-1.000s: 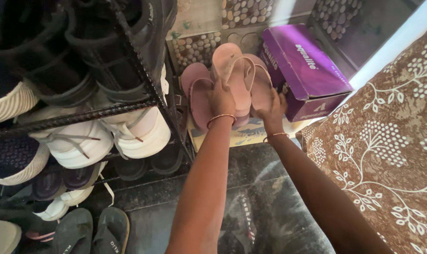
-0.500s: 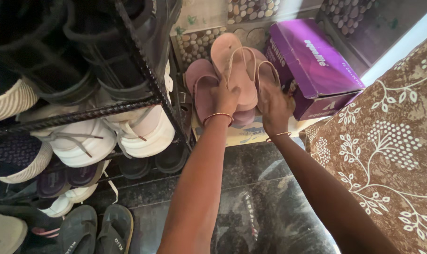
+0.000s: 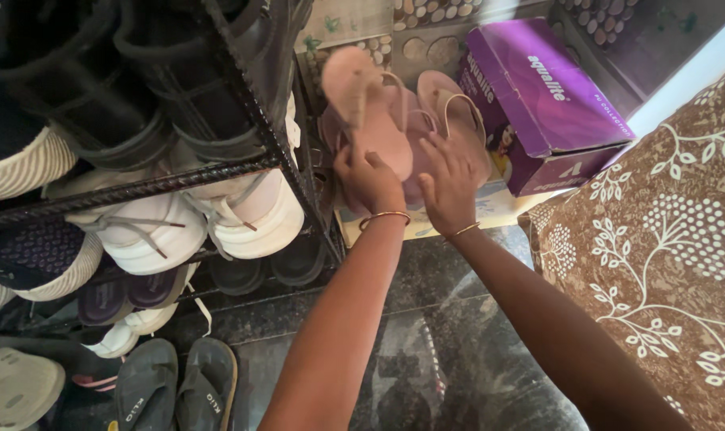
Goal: The person wipes several pairs of slippers and flip-flops with a yellow cloth, then places them on a shoe rack. The person handles pink, green, and gray footwear, cleaning each pair before arranging them on the rack.
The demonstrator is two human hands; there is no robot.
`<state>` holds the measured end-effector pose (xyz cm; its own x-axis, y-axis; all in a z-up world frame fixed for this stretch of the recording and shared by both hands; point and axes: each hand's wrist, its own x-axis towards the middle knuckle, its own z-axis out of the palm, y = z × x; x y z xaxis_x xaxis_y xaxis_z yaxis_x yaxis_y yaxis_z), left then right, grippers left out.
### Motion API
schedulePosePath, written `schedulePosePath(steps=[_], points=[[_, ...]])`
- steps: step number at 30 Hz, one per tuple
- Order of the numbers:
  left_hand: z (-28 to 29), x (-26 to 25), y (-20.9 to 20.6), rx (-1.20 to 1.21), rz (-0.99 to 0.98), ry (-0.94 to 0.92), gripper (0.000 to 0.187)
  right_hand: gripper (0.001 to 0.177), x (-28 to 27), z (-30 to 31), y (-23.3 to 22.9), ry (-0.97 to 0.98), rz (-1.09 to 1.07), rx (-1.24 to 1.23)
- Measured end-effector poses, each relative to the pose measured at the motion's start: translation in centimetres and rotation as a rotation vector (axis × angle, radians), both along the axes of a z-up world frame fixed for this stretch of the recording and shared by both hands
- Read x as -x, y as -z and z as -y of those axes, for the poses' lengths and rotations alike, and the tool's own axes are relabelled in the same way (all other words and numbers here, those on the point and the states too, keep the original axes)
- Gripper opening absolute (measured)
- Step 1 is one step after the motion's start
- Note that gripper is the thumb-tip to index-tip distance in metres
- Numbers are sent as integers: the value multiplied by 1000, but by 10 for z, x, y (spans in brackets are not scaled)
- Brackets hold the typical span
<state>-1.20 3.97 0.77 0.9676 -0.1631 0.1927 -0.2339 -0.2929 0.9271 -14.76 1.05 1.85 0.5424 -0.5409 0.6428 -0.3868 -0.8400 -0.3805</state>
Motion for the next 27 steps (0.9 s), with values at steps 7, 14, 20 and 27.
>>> schedulePosePath(steps=[7,14,20,27], points=[[-3,-51,14,48,346,344,43,47,1,23,16,191,-417,107],[39,3,10,250,214,357,49,44,0,47,15,92,222,-98],[39,14,4,157,441,380,61,52,9,68,45,355,-207,33],[32,9,9,251,243,604,67,49,9,65,43,68,462,-345]])
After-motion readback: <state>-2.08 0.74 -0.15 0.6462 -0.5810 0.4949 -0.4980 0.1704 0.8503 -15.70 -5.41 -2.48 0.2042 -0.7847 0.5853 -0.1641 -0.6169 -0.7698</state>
